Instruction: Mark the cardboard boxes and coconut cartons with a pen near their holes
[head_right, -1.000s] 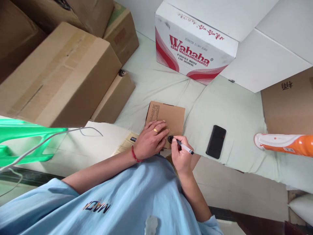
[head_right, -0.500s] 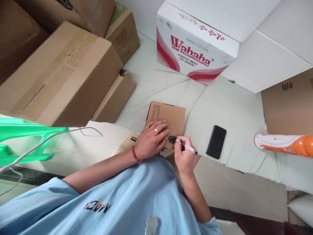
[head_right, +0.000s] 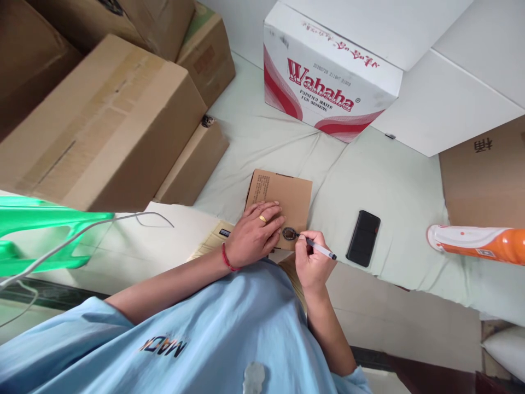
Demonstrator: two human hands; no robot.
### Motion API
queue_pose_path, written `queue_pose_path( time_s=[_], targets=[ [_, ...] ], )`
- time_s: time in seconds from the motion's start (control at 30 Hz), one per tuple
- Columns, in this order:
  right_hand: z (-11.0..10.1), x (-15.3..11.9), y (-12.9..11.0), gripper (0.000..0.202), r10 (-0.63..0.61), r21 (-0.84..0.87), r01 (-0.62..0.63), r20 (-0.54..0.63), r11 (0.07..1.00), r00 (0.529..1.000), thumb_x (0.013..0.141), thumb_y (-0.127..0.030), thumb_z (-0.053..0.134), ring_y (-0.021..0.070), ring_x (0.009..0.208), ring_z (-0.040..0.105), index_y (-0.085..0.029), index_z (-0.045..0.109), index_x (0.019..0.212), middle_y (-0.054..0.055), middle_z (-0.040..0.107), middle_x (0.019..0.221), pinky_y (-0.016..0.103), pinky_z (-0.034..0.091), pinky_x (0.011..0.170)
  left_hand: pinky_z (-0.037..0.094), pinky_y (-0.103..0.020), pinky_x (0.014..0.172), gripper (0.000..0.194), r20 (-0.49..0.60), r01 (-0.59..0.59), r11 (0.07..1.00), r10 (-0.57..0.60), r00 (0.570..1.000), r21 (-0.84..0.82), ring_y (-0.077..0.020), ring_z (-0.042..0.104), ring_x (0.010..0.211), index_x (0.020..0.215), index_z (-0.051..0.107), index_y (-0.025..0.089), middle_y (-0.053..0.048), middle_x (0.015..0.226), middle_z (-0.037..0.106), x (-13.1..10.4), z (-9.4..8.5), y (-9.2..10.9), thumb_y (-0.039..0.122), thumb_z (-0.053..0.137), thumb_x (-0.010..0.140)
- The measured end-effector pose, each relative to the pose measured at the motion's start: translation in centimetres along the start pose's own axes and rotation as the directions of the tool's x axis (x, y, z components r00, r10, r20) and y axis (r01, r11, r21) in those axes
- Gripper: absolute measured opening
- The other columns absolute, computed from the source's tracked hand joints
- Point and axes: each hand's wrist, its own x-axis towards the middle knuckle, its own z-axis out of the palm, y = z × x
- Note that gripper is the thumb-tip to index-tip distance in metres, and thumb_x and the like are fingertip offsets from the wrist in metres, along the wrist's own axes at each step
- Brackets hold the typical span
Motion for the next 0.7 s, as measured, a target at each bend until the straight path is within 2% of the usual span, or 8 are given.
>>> queue_pose_path(
  time_s=[0.17,0.4,0.7],
  targets=[
    [0.02,0.12,0.07,0.026,-0.001,0.009,0.001,0.023,1.000,1.000,0.102,-0.045,0.064,0.0164,0.066,0.065,-0.020,0.073,0.100,0.000,0.071,0.075,0.029,0.053,0.069,0.052,-0.052,0.116,0.024,0.004,0.001,1.000,-0.001,1.000,0.009,-0.0331,0.067,0.137,0.121,0.075,0.015,-0.014,0.135,0.076,-0.01,0.12,0.00,0.021,0.059,0.105],
    [-0.09,0.10,0.02,0.024,0.004,-0.003,-0.004,0.003,1.000,1.000,0.099,-0.042,0.064,0.0147,0.060,0.058,-0.020,0.072,0.094,-0.002,0.066,0.069,0.028,0.048,0.063,0.051,-0.051,0.117,0.024,0.006,0.006,1.000,-0.006,1.000,0.001,-0.0326,0.067,0.137,0.121,0.075,0.015,-0.014,0.135,0.076,0.05,0.06,0.01,0.021,0.057,0.106],
    [-0.18,0.06,-0.39,0.018,-0.044,-0.017,0.044,-0.001,0.999,0.999,0.095,-0.035,0.063,0.0154,0.065,0.061,-0.021,0.071,0.086,0.000,0.069,0.073,0.028,0.049,0.065,0.051,-0.052,0.117,0.024,0.010,0.013,1.000,-0.013,1.000,-0.007,-0.0326,0.066,0.138,0.120,0.075,0.015,-0.014,0.135,0.076,0.10,-0.04,0.05,0.021,0.056,0.106]
  ],
)
